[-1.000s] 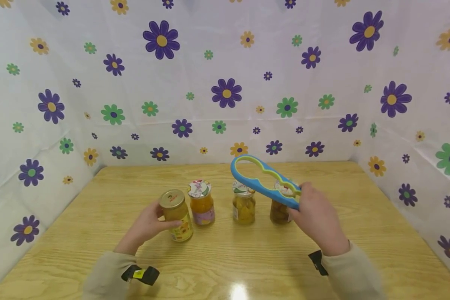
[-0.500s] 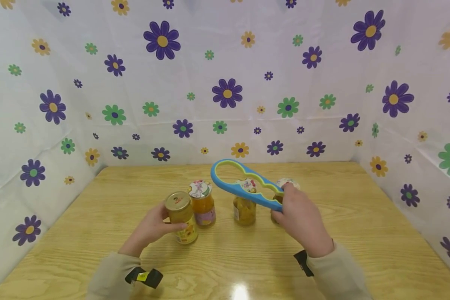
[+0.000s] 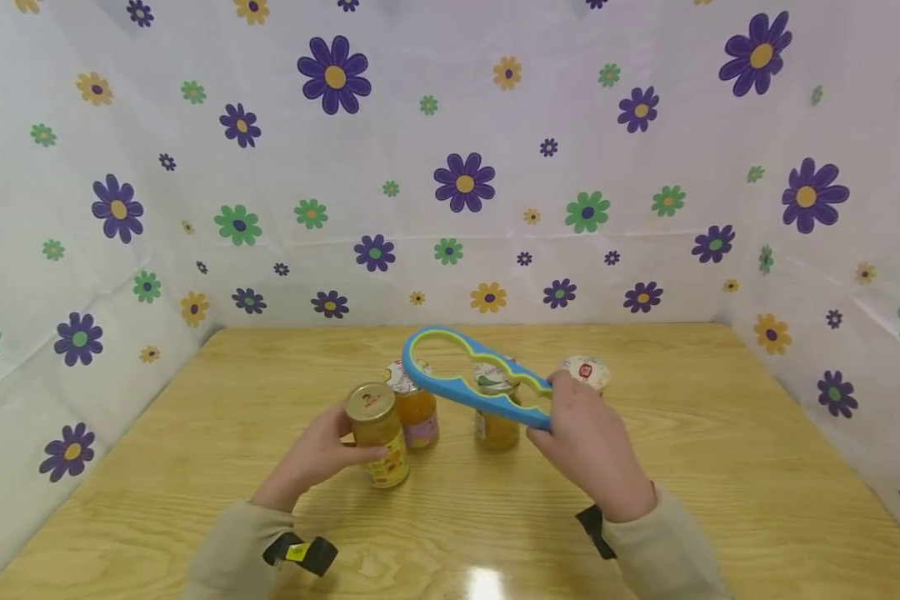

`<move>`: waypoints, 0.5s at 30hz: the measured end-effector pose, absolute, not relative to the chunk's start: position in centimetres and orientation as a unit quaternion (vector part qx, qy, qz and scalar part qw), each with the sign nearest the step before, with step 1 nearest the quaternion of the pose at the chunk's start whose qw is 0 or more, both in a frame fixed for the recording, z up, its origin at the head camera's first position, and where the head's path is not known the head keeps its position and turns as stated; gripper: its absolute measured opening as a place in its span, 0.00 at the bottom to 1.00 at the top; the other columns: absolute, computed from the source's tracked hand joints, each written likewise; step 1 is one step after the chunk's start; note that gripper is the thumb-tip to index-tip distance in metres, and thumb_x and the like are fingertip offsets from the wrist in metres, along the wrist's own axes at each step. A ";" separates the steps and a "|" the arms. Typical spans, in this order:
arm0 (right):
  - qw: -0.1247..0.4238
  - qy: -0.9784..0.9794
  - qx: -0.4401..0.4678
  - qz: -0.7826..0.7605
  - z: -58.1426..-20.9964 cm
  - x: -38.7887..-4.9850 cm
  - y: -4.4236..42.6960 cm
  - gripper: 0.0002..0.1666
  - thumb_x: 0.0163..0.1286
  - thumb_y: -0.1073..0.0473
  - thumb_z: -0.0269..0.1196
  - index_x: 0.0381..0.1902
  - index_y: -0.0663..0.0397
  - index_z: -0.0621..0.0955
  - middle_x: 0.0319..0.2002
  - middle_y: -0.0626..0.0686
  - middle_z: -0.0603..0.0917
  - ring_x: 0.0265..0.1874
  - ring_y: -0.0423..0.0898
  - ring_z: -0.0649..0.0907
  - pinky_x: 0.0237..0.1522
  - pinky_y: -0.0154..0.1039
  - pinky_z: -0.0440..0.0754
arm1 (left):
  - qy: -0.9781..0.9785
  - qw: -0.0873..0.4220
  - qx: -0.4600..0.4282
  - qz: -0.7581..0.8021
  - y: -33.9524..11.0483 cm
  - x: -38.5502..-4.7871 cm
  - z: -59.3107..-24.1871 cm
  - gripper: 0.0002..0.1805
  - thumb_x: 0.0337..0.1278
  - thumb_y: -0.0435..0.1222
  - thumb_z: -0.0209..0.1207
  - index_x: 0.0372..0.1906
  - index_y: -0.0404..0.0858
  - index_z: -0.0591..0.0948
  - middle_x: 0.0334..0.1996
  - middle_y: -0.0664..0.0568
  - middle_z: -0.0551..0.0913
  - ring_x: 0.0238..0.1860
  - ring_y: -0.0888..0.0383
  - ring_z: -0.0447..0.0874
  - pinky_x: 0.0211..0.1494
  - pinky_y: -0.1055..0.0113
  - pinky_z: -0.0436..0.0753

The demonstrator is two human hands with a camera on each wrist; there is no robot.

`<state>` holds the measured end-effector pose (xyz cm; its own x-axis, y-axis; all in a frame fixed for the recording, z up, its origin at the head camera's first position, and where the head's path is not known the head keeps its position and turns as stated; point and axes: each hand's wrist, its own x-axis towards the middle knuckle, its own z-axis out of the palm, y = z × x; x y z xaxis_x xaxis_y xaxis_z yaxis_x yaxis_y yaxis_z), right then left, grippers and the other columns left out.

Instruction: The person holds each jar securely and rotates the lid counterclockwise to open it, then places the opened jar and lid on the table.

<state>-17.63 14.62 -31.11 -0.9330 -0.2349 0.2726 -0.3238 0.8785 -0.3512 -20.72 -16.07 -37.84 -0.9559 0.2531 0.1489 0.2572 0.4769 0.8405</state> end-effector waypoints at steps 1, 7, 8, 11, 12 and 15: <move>0.113 -0.962 0.145 0.200 -31.2 -17.6 14.5 0.27 0.51 0.62 0.63 0.46 0.70 0.68 0.28 0.55 0.74 0.21 0.46 0.71 0.23 0.38 0.72 | -0.860 0.001 -0.150 -0.489 -16.0 -20.7 -37.9 0.38 0.36 0.38 0.69 0.58 0.39 0.67 0.51 0.47 0.74 0.51 0.45 0.72 0.49 0.51 0.72; 0.102 -0.963 0.143 0.205 -31.3 -17.6 14.0 0.28 0.51 0.62 0.64 0.47 0.70 0.67 0.28 0.55 0.73 0.21 0.46 0.70 0.23 0.37 0.72 | -0.860 -0.002 -0.150 -0.488 -15.6 -20.5 -37.7 0.38 0.36 0.37 0.69 0.59 0.39 0.67 0.51 0.47 0.73 0.51 0.45 0.71 0.49 0.51 0.72; 0.098 -0.963 0.142 0.207 -31.3 -17.5 13.9 0.29 0.51 0.62 0.64 0.48 0.70 0.67 0.28 0.55 0.73 0.22 0.46 0.70 0.23 0.37 0.72 | -0.859 -0.003 -0.150 -0.489 -15.6 -20.4 -37.7 0.38 0.36 0.37 0.69 0.59 0.39 0.67 0.51 0.47 0.73 0.51 0.45 0.71 0.49 0.50 0.72; 0.094 -0.964 0.142 0.206 -31.3 -17.4 13.8 0.29 0.51 0.62 0.64 0.48 0.70 0.67 0.29 0.55 0.73 0.22 0.46 0.70 0.23 0.38 0.72 | -0.859 -0.006 -0.154 -0.489 -15.4 -20.4 -37.7 0.38 0.37 0.38 0.69 0.59 0.39 0.66 0.52 0.46 0.73 0.51 0.44 0.71 0.49 0.50 0.72; 0.094 -0.964 0.143 0.204 -31.3 -17.4 13.7 0.29 0.51 0.62 0.64 0.48 0.70 0.67 0.29 0.55 0.73 0.23 0.46 0.70 0.24 0.38 0.73 | -0.858 -0.008 -0.155 -0.489 -15.4 -20.4 -37.7 0.38 0.37 0.38 0.69 0.59 0.39 0.66 0.52 0.46 0.73 0.51 0.44 0.71 0.49 0.49 0.72; 0.100 -0.964 0.148 0.199 -31.4 -17.4 13.6 0.29 0.51 0.62 0.64 0.47 0.69 0.67 0.29 0.54 0.72 0.23 0.45 0.70 0.24 0.38 0.73 | -0.856 -0.009 -0.161 -0.491 -15.2 -20.4 -37.7 0.38 0.37 0.38 0.69 0.59 0.39 0.66 0.52 0.46 0.73 0.51 0.45 0.71 0.48 0.50 0.73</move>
